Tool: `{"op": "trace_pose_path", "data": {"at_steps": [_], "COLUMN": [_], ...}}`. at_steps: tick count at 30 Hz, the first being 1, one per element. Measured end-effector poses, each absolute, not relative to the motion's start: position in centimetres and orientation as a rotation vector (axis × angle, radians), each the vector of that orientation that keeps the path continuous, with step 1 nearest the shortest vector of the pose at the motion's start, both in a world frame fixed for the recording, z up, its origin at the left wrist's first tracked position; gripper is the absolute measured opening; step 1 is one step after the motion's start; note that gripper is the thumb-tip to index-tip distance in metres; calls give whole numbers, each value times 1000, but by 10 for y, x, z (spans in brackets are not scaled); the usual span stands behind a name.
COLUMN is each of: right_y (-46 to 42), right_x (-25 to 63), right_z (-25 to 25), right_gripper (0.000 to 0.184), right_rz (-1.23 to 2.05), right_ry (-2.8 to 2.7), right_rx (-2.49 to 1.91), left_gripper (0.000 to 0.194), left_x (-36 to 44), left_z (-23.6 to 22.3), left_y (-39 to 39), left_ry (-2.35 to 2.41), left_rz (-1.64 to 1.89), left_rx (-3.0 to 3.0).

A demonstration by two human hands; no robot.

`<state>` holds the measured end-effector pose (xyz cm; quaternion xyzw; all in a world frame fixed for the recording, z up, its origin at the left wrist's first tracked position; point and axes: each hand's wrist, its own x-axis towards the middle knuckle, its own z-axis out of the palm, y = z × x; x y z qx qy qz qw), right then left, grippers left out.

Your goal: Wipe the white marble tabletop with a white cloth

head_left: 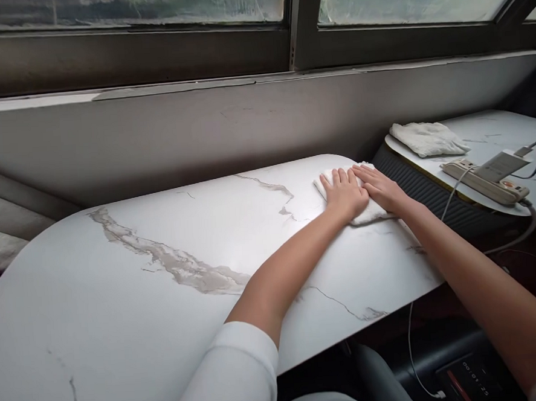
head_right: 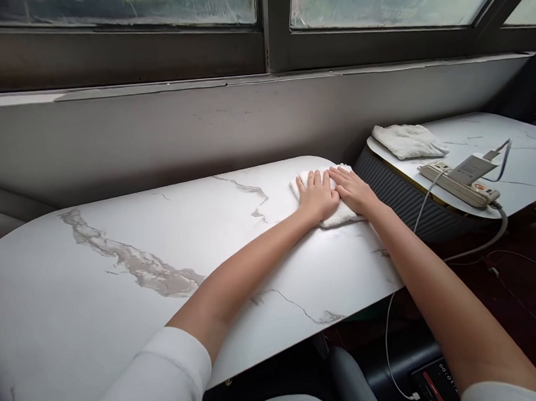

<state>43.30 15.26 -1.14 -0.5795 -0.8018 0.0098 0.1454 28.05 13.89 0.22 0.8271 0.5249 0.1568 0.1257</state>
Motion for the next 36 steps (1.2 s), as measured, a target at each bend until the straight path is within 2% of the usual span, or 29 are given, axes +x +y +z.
{"op": "trace_pose_path", "data": {"at_steps": [9, 18, 24, 30, 36], "right_y": [242, 229, 177, 75, -14], "right_x": [397, 409, 428, 453, 433], "right_z": [-10, -10, -11, -17, -16], "right_gripper": [56, 56, 56, 55, 58], "right_rz": [-32, -10, -69, -92, -197], "right_ry": [-2285, -2319, -2336, -2274, -2269], "right_rx": [-1701, -1625, -1671, -1670, -1677], "left_gripper": [58, 58, 59, 61, 61], "left_x": [261, 266, 280, 292, 273], "left_z": [1, -2, -1, 2, 6], "left_y": [220, 206, 162, 80, 9], "left_ry": [1658, 1676, 1597, 1412, 1264], "left_rz": [441, 505, 488, 482, 409], "left_rx": [2370, 2367, 2399, 2505, 2581]}}
